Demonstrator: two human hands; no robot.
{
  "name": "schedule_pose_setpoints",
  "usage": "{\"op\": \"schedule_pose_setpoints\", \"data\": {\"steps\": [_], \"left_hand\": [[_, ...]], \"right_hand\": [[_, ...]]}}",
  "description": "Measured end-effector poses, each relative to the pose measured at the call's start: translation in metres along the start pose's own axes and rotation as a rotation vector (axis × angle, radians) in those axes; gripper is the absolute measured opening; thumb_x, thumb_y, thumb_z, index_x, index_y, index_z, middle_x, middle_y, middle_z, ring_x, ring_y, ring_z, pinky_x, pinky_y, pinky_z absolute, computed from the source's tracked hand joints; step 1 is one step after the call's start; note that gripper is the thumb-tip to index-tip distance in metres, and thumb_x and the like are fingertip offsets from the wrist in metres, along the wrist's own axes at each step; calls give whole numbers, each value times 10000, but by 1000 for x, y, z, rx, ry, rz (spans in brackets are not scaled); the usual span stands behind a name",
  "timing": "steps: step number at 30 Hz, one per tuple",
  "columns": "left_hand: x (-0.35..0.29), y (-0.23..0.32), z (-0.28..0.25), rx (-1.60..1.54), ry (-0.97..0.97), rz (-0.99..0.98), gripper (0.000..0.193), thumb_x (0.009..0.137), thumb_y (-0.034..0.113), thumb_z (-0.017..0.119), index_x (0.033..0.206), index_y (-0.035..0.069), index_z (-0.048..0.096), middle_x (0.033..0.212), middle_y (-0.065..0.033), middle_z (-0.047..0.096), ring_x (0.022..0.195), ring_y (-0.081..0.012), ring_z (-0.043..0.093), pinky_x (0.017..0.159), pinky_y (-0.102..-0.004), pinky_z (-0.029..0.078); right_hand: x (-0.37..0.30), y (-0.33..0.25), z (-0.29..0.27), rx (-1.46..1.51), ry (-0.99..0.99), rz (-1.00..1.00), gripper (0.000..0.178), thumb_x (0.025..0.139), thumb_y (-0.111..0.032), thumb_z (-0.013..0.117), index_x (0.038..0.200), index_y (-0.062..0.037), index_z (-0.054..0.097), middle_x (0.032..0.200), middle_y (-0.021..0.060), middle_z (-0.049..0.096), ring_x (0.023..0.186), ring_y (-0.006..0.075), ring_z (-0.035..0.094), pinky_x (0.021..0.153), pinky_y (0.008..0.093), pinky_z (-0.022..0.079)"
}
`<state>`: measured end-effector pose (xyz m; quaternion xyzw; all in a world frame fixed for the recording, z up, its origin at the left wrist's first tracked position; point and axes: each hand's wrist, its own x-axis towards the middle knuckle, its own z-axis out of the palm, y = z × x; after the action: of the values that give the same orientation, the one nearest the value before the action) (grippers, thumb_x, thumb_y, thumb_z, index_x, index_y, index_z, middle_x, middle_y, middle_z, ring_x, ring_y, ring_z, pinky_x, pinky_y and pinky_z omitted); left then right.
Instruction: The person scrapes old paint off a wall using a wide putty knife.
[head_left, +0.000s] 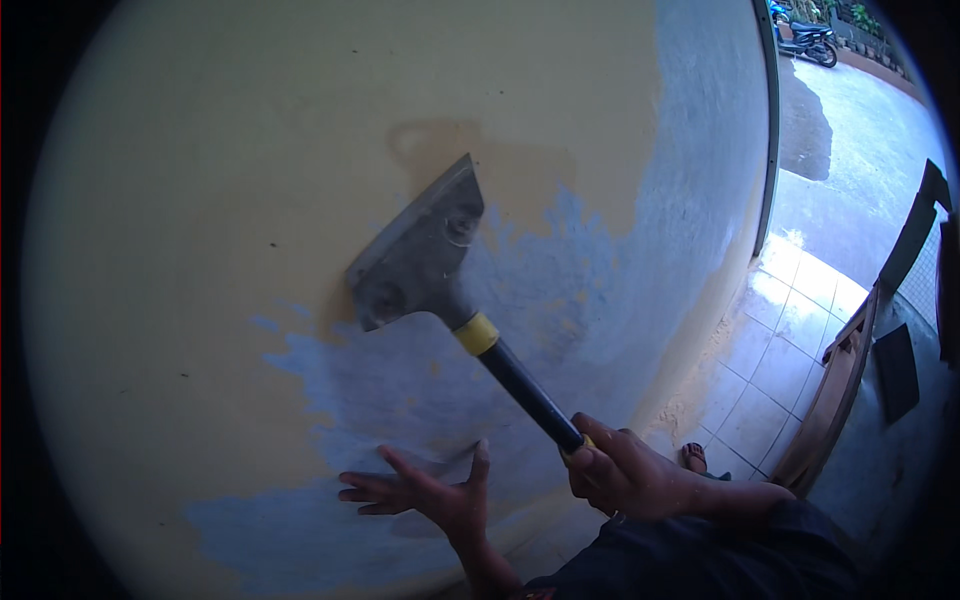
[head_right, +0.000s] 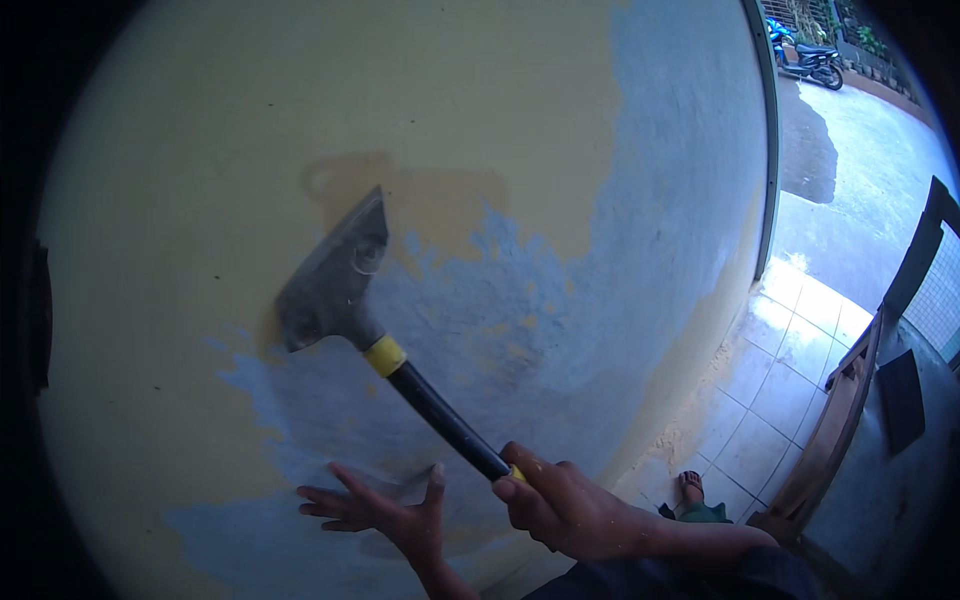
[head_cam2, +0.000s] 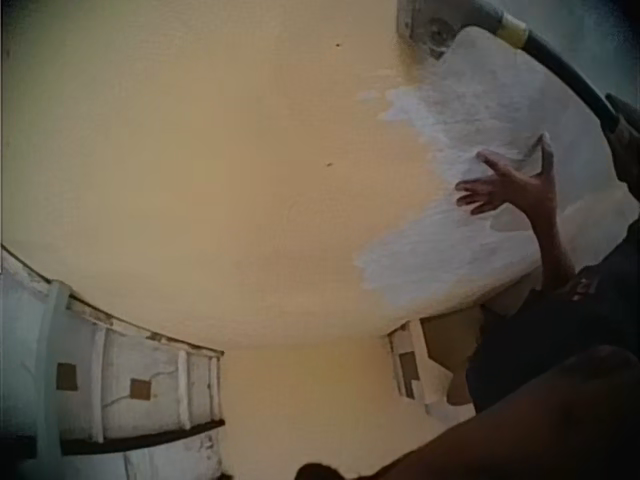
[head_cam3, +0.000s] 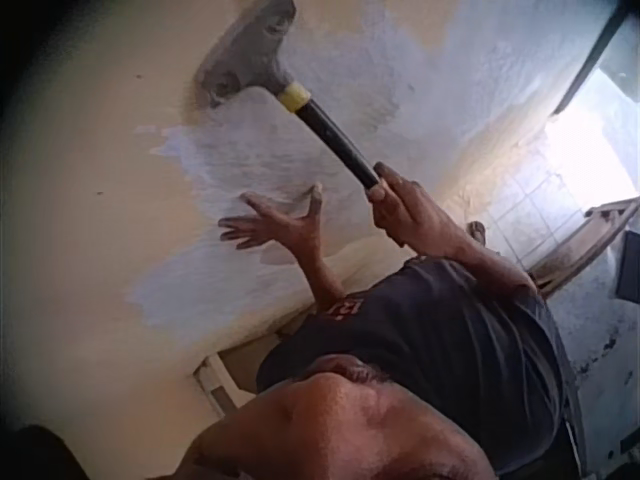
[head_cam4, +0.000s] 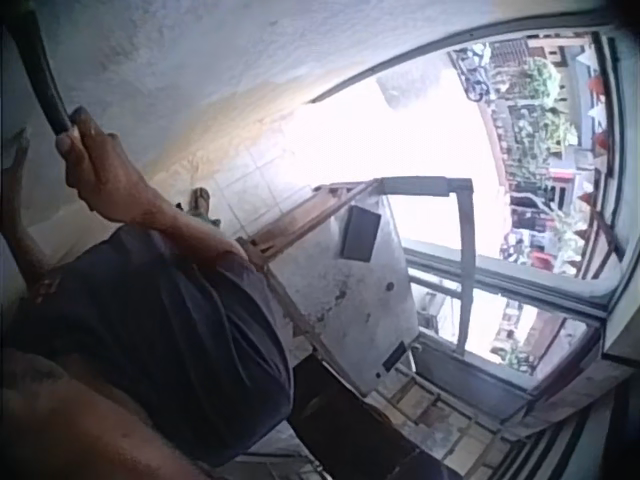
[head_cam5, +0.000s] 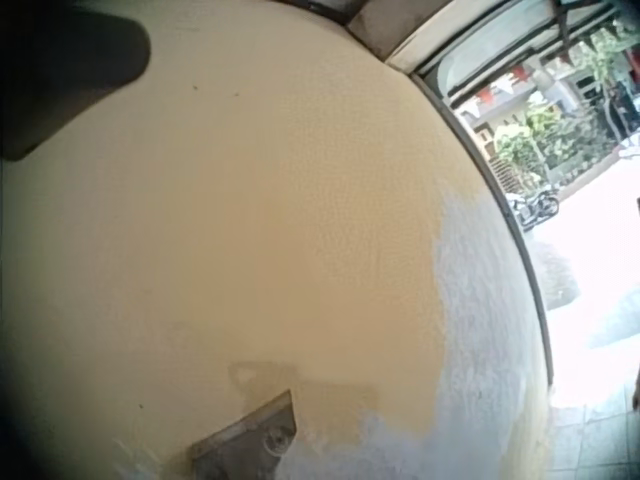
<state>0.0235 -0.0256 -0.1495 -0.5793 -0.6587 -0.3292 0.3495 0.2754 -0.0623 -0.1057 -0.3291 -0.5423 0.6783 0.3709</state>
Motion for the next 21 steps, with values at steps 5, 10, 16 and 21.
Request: {"op": "schedule_pose_setpoints", "data": {"steps": [5, 10, 16, 21], "left_hand": [[4, 4, -2, 53, -45, 19, 1148, 630, 792, 608, 1505, 212, 144, 1519, -285, -99, 1360, -546, -132, 952, -764, -53], [2, 1, 3, -12, -45, 25, 1153, 626, 788, 615, 1505, 210, 145, 1518, -280, -119, 1358, -537, -161, 951, -757, -81], [2, -4, 2, 22, -32, 2, 1144, 630, 774, 629, 1505, 219, 145, 1521, -267, -129, 1355, -534, -176, 946, -759, -94], [4, 10, 1, 45, 3, 48, 1188, 601, 758, 660, 1506, 186, 145, 1540, -235, -79, 1382, -497, -142, 987, -734, -67]], "right_hand": [[-20, 33, 4, -108, 91, -92, 329, 1014, -359, 339, 993, -35, 394, 607, 50, 515, 499, 140, 518, 469, 293, 416], [6, -7, -4, 72, 61, -158, 287, 1006, -340, 380, 1041, -55, 386, 645, 31, 502, 473, 116, 499, 438, 263, 407], [-47, 40, -58, 598, -318, -437, 511, 919, -267, 575, 1248, -95, 223, 878, 137, 440, 502, 98, 464, 388, 203, 399], [-98, 113, -72, 734, -46, -439, 475, 954, -343, 503, 1268, -24, 343, 836, 123, 469, 613, 136, 519, 558, 256, 457]]}}
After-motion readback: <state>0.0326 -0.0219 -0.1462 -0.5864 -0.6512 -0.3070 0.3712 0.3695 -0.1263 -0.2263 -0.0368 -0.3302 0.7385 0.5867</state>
